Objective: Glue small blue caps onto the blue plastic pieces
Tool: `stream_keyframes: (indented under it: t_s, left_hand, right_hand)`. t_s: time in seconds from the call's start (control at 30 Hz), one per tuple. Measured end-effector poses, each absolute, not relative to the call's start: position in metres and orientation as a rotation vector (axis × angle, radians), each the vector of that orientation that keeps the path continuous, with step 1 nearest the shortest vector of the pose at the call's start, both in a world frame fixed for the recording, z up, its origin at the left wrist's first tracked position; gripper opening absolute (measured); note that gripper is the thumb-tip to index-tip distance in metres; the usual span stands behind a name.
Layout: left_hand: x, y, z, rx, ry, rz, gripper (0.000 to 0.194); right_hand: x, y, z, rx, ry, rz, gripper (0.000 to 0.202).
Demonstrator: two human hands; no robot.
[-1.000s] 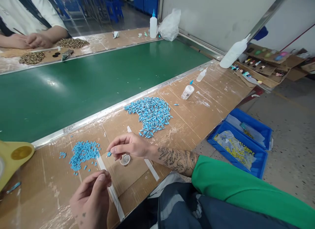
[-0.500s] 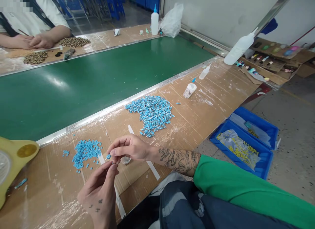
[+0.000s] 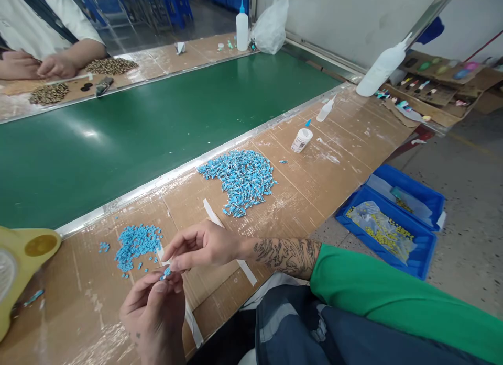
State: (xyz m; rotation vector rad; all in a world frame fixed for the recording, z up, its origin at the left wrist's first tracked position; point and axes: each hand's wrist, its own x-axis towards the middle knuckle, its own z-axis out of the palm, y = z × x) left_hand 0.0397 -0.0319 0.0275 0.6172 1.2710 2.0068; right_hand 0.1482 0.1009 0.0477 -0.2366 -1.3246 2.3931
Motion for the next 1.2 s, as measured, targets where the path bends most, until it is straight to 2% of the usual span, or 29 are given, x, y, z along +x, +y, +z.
stream_keyframes:
  t_s: [0.33, 0.5, 0.77, 0.97, 1.17, 1.2]
  left_hand:
    - [0.034, -0.028, 0.027, 0.705, 1.552, 1.942, 0.015]
    - [0.036, -0.026, 0.030, 0.734, 1.682, 1.985, 0.022]
    - [0.033, -0.034, 0.026, 0.885, 1.922, 1.998, 0.018]
    - [0.023, -0.036, 0.026, 0.951, 1.823, 1.935, 0.022]
    - [0.038, -0.040, 0.035, 0.854, 1.667, 1.901, 0.006]
    - [0.039, -0.040, 0.035, 0.804, 1.613, 1.878, 0.010]
  right_hand:
    - [0.150, 0.098, 0.048, -0.178, -1.508, 2.203, 0.013]
    - [0.152, 0.100, 0.054, -0.283, -1.744, 1.984, 0.015]
    - [0.153, 0.100, 0.053, -0.257, -1.923, 1.676, 0.017]
    - [0.152, 0.100, 0.050, -0.305, -1.924, 1.738, 0.018]
    - [0.154, 0.093, 0.056, -0.391, -1.798, 1.889, 0.014]
    - [0.155, 0.093, 0.055, -0.395, -1.781, 1.935, 0.014]
